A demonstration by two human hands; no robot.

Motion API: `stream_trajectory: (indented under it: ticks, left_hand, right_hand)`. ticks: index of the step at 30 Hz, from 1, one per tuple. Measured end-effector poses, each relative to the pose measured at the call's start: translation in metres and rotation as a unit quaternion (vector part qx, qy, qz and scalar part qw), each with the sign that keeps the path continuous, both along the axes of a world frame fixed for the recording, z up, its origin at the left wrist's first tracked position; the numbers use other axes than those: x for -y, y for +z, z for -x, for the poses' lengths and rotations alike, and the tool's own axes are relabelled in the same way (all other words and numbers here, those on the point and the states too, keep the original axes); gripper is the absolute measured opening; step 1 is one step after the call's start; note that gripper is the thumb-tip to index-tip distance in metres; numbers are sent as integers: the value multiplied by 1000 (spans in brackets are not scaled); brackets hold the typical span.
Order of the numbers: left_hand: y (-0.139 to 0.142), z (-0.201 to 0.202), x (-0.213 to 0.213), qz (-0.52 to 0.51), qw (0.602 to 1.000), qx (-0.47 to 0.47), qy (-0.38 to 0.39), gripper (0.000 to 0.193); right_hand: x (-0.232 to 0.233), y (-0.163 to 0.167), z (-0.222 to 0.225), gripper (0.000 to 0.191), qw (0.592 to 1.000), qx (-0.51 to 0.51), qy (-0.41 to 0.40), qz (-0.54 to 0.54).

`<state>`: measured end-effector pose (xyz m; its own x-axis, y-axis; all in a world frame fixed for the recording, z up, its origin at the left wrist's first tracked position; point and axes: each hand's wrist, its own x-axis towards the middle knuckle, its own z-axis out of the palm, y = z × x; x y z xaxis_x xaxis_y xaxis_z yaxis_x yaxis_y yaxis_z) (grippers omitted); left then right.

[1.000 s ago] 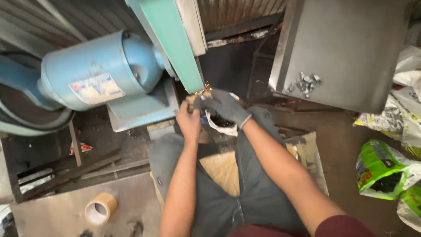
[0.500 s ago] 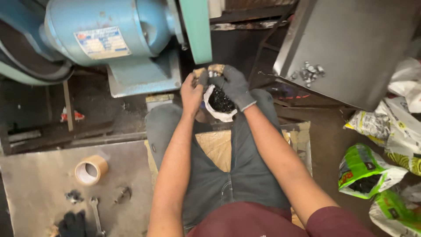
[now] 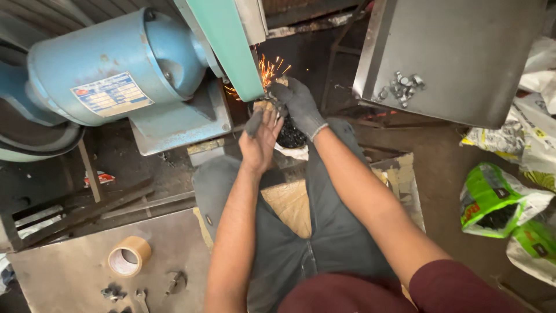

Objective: The person sits on the floor at a bench grinder and grinds small metal pieces against the spinning abrasive wheel, producing sparks, then places the ground pieces onto a metal tray beside them, repeating this cycle for a series of pieces.

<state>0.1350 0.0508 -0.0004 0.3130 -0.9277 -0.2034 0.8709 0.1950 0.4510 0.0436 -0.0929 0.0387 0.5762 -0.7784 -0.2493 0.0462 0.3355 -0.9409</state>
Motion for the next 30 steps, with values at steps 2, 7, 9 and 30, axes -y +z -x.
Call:
stream_trajectory:
  ticks: [2,7,9,30]
  left_hand:
    - [3,2,-4,9,1000,-9,0,58]
    - [15,-9,-14,15,999,36,-16,49]
    - [21,-16,-19,-111,982,146,-47,53]
    - [32,30,7,-226,610,696,-305,43]
  right_hand:
    - [-1,-3,-6,32,999,2,-35,-29]
    - [-8,1,9,32,1000,20,10,4]
    - [-6,8,33,32,982,34,25,183]
    - [95,0,167,35,566,-613,-82,544]
